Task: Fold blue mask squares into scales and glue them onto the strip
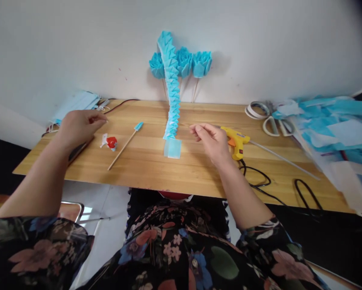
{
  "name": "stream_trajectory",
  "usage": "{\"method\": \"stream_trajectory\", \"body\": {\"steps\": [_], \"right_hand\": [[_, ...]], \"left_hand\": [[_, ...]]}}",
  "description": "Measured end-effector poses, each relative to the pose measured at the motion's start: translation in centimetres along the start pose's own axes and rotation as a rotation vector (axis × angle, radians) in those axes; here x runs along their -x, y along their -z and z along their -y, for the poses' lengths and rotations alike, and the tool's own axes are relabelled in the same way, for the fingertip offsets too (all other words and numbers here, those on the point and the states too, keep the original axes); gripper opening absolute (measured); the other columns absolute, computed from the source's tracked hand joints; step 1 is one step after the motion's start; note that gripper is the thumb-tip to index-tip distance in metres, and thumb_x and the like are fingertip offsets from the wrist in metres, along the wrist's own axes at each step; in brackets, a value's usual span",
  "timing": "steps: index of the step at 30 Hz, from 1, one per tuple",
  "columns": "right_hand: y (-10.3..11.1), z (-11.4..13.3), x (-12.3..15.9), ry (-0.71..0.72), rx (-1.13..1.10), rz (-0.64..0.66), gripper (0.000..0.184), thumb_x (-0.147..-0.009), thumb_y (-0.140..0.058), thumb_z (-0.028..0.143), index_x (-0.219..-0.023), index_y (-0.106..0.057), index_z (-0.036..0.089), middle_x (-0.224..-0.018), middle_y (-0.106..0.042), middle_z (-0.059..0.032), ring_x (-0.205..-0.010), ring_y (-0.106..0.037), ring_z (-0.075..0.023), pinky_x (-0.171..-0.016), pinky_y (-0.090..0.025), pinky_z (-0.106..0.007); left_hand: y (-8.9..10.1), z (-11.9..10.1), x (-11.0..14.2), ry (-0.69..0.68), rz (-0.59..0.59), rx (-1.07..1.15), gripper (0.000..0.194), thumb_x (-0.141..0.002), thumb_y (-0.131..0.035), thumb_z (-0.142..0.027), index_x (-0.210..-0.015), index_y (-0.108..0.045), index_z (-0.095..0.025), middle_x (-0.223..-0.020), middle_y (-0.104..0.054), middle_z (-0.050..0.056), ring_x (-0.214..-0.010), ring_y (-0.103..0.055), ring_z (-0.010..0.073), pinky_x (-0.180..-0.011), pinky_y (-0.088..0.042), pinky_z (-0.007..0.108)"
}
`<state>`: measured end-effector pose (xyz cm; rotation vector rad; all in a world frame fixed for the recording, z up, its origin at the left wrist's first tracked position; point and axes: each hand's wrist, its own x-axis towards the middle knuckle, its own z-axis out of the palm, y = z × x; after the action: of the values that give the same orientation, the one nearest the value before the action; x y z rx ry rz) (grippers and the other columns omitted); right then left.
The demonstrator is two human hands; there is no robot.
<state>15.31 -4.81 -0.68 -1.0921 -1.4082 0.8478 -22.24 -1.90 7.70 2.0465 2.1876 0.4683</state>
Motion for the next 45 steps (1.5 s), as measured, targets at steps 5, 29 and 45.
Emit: {"method": "stream_trajectory", "body": {"steps": [5, 29, 45], "right_hand": [[-0.1, -0.1, 0.0, 0.005, -0.011, 0.01, 0.026, -0.093, -0.063, 0.044, -0.095, -0.08, 0.025, -0.087, -0.077, -0.003, -0.08, -0.069, -0.016, -0.064, -0.055, -0.029], [0.0, -0.8, -0.2, -0.008, -0.009, 0.017, 0.024, -0.092, -0.063, 0.042, -0.094, -0.079, 0.024, -0.086, -0.075, -0.0022, -0.078, -0.067, -0.0145, -0.063, -0.053, -0.027], [-0.3, -0.3, -0.1, -0.023, -0.015, 0.039, 0.022, -0.092, -0.063, 0.037, -0.091, -0.079, 0.023, -0.082, -0.075, -0.0015, -0.073, -0.065, -0.0123, -0.063, -0.052, -0.025]], "left_hand": [[-0.8, 2.5, 0.1, -0.026, 0.116, -0.062, 0.017, -0.086, -0.061, -0.03, -0.091, -0.076, -0.025, -0.084, -0.07, -0.002, -0.079, -0.051, 0.0178, -0.07, -0.031, 0.024], [-1.2, 3.3, 0.5, 0.131, 0.033, 0.157, 0.017, -0.087, -0.058, -0.03, -0.074, -0.064, -0.02, -0.072, -0.057, -0.002, -0.08, -0.047, 0.017, -0.073, -0.031, 0.026], [-2.9, 4.2, 0.6, 0.091, 0.034, 0.192, 0.021, -0.075, -0.044, -0.024, -0.077, -0.064, -0.017, -0.103, -0.065, 0.008, -0.098, -0.057, 0.022, -0.106, -0.043, 0.038]]}}
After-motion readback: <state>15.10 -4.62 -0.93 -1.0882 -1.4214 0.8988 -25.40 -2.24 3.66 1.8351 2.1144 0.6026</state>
